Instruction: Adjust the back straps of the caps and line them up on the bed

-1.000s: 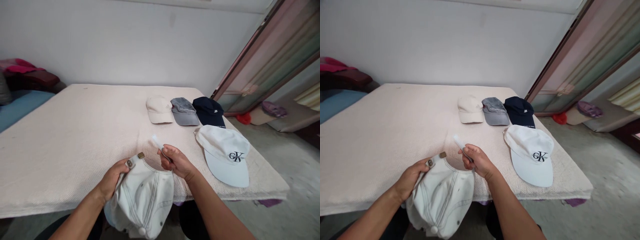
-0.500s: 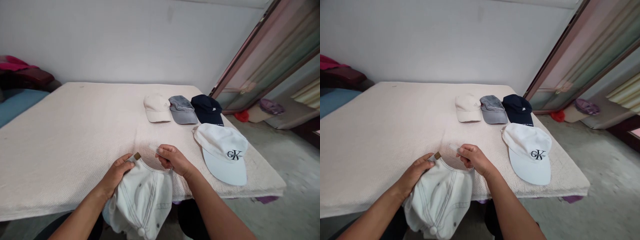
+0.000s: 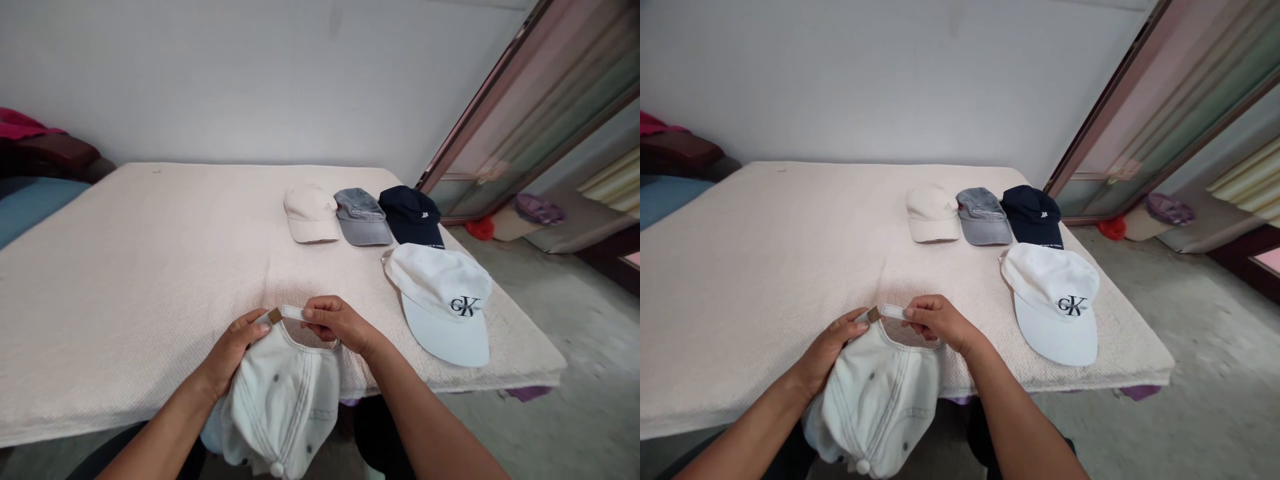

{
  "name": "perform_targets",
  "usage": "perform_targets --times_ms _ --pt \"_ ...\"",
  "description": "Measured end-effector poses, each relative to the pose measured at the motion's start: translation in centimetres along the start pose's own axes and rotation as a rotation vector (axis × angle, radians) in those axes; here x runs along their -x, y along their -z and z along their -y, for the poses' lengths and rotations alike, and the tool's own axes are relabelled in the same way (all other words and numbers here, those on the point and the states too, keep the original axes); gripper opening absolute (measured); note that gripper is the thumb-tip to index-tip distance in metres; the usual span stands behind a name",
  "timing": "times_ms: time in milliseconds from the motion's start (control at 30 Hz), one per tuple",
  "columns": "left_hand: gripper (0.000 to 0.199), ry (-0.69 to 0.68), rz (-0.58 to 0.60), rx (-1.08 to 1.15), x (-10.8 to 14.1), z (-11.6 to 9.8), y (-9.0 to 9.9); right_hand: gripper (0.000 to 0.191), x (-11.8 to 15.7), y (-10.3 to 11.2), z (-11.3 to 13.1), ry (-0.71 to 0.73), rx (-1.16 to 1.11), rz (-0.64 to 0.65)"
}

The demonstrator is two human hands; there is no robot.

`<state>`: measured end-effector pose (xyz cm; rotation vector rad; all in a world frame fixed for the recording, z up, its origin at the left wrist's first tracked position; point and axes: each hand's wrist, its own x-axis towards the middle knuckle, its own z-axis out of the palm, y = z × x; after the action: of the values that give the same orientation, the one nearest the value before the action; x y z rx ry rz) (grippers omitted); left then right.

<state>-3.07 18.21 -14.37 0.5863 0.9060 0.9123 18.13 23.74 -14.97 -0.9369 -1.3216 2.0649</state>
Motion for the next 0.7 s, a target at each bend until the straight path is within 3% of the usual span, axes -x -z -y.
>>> perform_targets --times_ms 700 --pt "0.012 0.04 -0.059 0.07 -0.47 0.59 0.42 0.027 -0.22 -0.28 -0.35 -0.025 -0.003 0.074"
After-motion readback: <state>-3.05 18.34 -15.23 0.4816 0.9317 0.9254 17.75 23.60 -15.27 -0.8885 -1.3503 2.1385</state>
